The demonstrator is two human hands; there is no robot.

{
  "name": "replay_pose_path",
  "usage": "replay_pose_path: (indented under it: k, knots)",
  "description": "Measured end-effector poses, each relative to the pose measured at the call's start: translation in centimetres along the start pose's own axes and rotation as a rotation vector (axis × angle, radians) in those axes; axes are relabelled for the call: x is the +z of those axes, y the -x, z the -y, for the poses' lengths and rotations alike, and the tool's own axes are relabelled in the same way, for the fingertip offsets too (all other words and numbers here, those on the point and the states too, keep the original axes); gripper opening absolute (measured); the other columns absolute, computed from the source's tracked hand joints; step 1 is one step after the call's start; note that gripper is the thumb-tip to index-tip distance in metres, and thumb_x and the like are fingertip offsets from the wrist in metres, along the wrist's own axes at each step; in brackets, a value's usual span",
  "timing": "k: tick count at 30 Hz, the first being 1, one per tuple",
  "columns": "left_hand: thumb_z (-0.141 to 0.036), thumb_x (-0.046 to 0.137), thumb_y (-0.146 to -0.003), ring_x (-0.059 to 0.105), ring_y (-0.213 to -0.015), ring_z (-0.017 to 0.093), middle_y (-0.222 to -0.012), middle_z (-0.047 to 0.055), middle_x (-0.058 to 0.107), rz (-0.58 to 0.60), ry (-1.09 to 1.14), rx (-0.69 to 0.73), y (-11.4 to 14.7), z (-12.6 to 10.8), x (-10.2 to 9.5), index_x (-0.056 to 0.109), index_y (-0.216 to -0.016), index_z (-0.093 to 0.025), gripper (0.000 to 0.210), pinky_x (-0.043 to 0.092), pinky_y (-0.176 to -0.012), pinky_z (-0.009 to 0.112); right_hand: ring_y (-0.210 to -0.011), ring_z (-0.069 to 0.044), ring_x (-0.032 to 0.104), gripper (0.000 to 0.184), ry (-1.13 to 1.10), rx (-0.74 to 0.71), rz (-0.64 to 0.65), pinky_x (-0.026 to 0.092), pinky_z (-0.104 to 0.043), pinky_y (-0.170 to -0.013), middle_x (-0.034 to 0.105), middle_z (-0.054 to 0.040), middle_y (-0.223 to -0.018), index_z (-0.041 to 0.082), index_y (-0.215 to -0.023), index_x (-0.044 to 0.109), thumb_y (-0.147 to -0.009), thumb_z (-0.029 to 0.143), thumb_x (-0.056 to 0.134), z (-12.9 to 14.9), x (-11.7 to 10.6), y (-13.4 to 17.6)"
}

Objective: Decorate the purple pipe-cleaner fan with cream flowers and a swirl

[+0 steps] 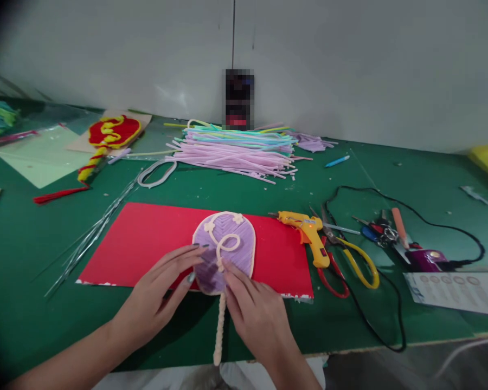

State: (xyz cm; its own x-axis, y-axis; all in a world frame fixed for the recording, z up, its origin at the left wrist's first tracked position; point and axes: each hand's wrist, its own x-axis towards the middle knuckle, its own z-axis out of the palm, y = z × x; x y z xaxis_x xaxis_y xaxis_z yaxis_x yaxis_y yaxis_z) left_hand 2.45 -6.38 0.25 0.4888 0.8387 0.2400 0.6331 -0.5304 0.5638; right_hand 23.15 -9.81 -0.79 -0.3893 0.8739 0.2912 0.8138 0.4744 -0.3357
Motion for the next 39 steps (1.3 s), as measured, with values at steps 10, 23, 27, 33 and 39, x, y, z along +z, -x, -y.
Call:
replay_pose_path:
  k: [10, 23, 27, 33, 39]
  knots:
    - [-0.014, 0.042, -0.086, 0.046, -0.116, 0.017, -0.118, 0.004, 0.058, -0.073, 0.06, -0.051, 0.04, -0.22, -0.15, 0.048, -0.113, -0.021, 0.029, 0.043, -0.096, 0.033, -0.086, -0.014, 0.066, 0.034, -0.029, 0.054, -0.07, 0.052, -0.022, -0.069, 0.061, -0.0069, -0.117, 0.017, -0.12, 0.046, -0.087, 0.017, 0.047, -0.21, 0.16, 0.13]
    - [-0.016, 0.044, -0.084, 0.05, -0.104, 0.019, -0.109, 0.004, 0.062, -0.091, -0.023, -0.051, 0.22, -0.29, -0.11, 0.049, -0.112, -0.02, 0.028, 0.043, -0.087, 0.033, -0.099, -0.015, 0.062, 0.031, 0.006, -0.048, -0.014, 0.05, -0.022, -0.073, 0.057, -0.0068, -0.122, 0.015, -0.118, 0.05, -0.088, 0.016, 0.045, 0.36, -0.09, -0.04]
    - [-0.015, 0.045, -0.084, 0.051, -0.101, 0.019, -0.117, 0.003, 0.059, -0.077, -0.052, -0.041, 0.06, -0.33, -0.28, 0.049, -0.112, -0.021, 0.029, 0.041, -0.087, 0.035, -0.099, -0.015, 0.062, 0.03, 0.033, -0.056, -0.001, 0.049, -0.022, -0.074, 0.057, -0.0064, -0.123, 0.015, -0.118, 0.05, -0.088, 0.016, 0.045, 0.34, -0.04, -0.14]
    - [-0.015, 0.044, -0.085, 0.052, -0.1, 0.018, -0.114, 0.003, 0.06, -0.041, -0.027, -0.043, 0.05, -0.44, -0.26, 0.05, -0.11, -0.021, 0.027, 0.04, -0.085, 0.034, -0.096, -0.015, 0.063, 0.031, 0.023, -0.045, 0.005, 0.048, -0.021, -0.073, 0.057, -0.0063, -0.122, 0.015, -0.119, 0.05, -0.088, 0.016, 0.044, 0.29, -0.09, -0.26]
    - [-0.014, 0.044, -0.085, 0.053, -0.102, 0.018, -0.107, 0.003, 0.063, -0.029, -0.009, -0.012, -0.2, -0.45, -0.26, 0.051, -0.107, -0.021, 0.024, 0.042, -0.086, 0.033, -0.096, -0.013, 0.063, 0.031, -0.096, 0.013, 0.033, 0.05, -0.02, -0.076, 0.059, -0.0052, -0.121, 0.017, -0.118, 0.049, -0.087, 0.015, 0.045, 0.02, -0.28, -0.23]
